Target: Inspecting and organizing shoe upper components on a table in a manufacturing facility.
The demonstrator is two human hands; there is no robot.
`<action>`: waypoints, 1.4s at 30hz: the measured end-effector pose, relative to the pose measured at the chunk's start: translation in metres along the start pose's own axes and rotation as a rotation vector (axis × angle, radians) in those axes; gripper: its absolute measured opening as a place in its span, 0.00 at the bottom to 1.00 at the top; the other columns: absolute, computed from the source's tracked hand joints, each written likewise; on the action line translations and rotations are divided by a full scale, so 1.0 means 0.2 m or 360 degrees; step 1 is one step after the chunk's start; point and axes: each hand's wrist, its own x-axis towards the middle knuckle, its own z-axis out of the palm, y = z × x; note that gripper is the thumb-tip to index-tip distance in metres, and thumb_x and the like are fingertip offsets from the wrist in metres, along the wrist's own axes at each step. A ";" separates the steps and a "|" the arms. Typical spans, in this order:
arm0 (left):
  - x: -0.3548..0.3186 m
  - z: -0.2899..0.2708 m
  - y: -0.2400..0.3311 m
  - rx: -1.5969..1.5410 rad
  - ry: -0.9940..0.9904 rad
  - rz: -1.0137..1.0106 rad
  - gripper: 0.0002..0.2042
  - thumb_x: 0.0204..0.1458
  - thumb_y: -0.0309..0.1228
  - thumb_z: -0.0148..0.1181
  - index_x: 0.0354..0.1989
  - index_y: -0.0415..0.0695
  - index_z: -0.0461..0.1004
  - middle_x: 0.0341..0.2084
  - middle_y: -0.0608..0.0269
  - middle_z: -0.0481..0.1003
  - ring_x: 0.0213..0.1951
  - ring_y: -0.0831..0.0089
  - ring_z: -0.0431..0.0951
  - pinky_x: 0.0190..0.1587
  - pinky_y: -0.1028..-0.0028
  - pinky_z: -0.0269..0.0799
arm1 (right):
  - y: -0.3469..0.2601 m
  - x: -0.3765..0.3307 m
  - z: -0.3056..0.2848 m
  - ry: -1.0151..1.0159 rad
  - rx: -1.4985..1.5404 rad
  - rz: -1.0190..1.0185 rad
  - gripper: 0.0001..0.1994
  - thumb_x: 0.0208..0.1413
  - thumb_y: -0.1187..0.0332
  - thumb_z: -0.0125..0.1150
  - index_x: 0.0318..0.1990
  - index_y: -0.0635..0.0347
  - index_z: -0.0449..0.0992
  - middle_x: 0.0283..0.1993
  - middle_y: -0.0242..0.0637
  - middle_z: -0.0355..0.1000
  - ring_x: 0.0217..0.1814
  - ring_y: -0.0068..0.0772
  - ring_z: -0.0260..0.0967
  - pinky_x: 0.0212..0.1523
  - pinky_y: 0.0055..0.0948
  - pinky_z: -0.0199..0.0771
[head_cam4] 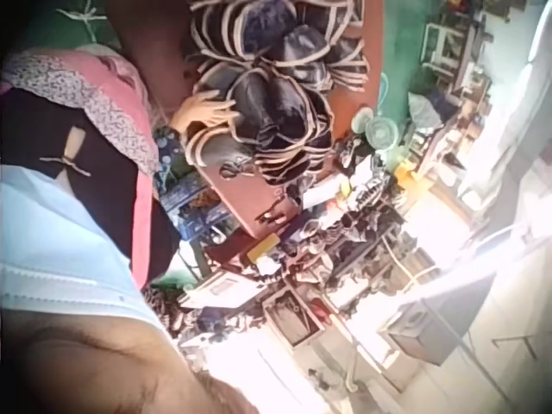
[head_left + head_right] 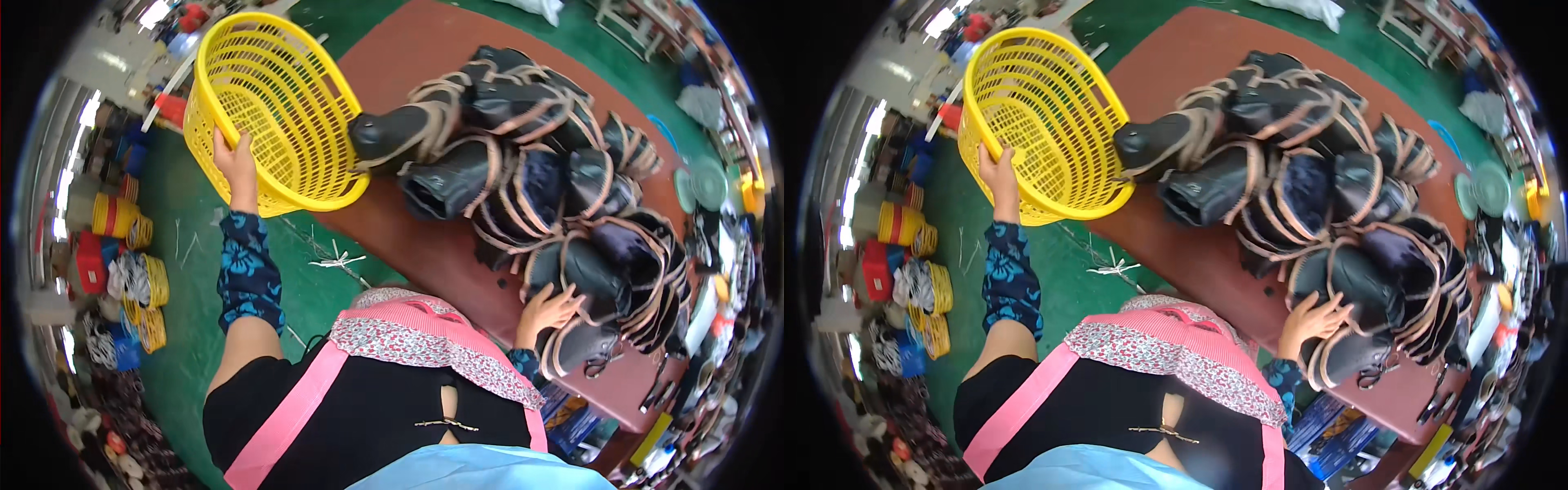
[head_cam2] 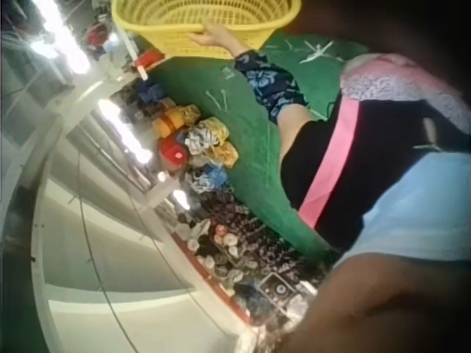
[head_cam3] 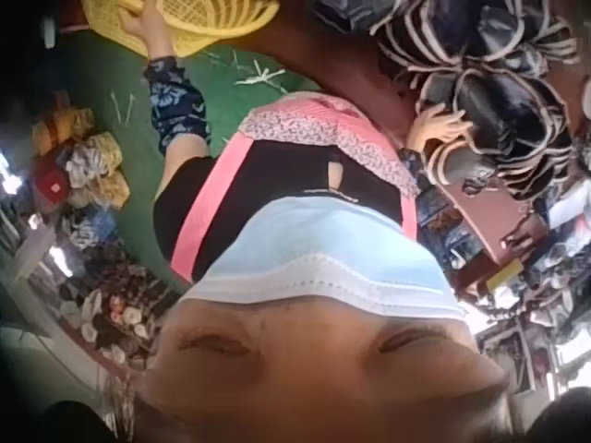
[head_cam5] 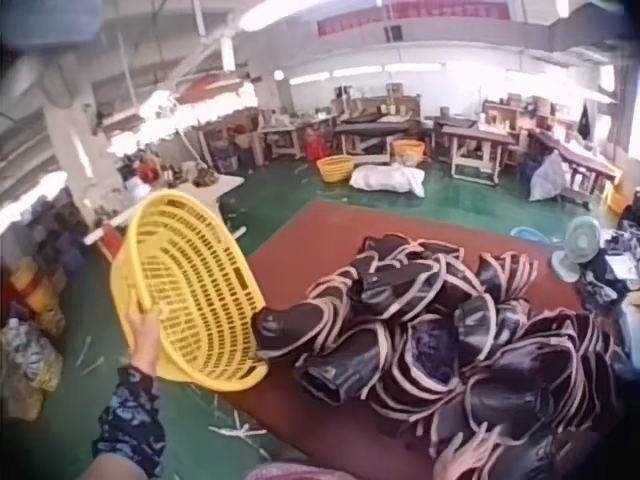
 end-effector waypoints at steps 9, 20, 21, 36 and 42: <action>-0.11 -1.15 -0.38 -0.0035 0.0369 -0.0335 0.29 0.59 0.13 0.60 0.71 0.37 0.69 0.56 0.59 0.77 0.57 0.69 0.78 0.65 0.68 0.74 | -2.12 -0.43 -0.17 -0.0320 0.0974 -0.1561 0.35 0.64 0.52 0.72 0.78 0.47 0.72 0.84 0.57 0.58 0.84 0.66 0.55 0.78 0.65 0.54; -0.14 -1.64 -1.20 -0.0875 0.0724 -0.1630 0.40 0.56 0.21 0.58 0.79 0.53 0.56 0.58 0.55 0.74 0.58 0.56 0.81 0.50 0.42 0.85 | -2.78 -0.26 1.28 -0.1361 0.0594 -0.0993 0.40 0.72 0.35 0.57 0.83 0.48 0.65 0.90 0.41 0.53 0.89 0.54 0.50 0.76 0.71 0.63; -0.13 -1.91 -1.18 -0.0786 0.0936 -0.1500 0.40 0.56 0.21 0.58 0.79 0.53 0.56 0.58 0.55 0.74 0.58 0.56 0.81 0.50 0.42 0.85 | -3.23 -0.56 0.69 -0.2119 0.1583 -0.0451 0.43 0.73 0.34 0.55 0.85 0.52 0.60 0.90 0.39 0.53 0.90 0.44 0.49 0.78 0.66 0.61; 1.29 -3.43 -1.47 -0.0341 0.0593 -0.1307 0.42 0.54 0.21 0.63 0.80 0.50 0.56 0.64 0.53 0.73 0.65 0.62 0.78 0.58 0.57 0.83 | -6.18 -1.91 0.04 -0.3971 0.1891 -0.0324 0.31 0.73 0.47 0.55 0.72 0.62 0.72 0.56 0.50 0.83 0.54 0.51 0.83 0.54 0.53 0.85; 2.03 -4.66 -2.02 0.0206 0.0824 -0.0973 0.34 0.63 0.28 0.67 0.78 0.43 0.62 0.66 0.51 0.74 0.68 0.63 0.74 0.69 0.64 0.71 | -7.59 -3.04 -0.01 -0.4349 0.1139 -0.0813 0.33 0.60 0.65 0.59 0.71 0.75 0.70 0.63 0.64 0.79 0.63 0.70 0.80 0.62 0.65 0.85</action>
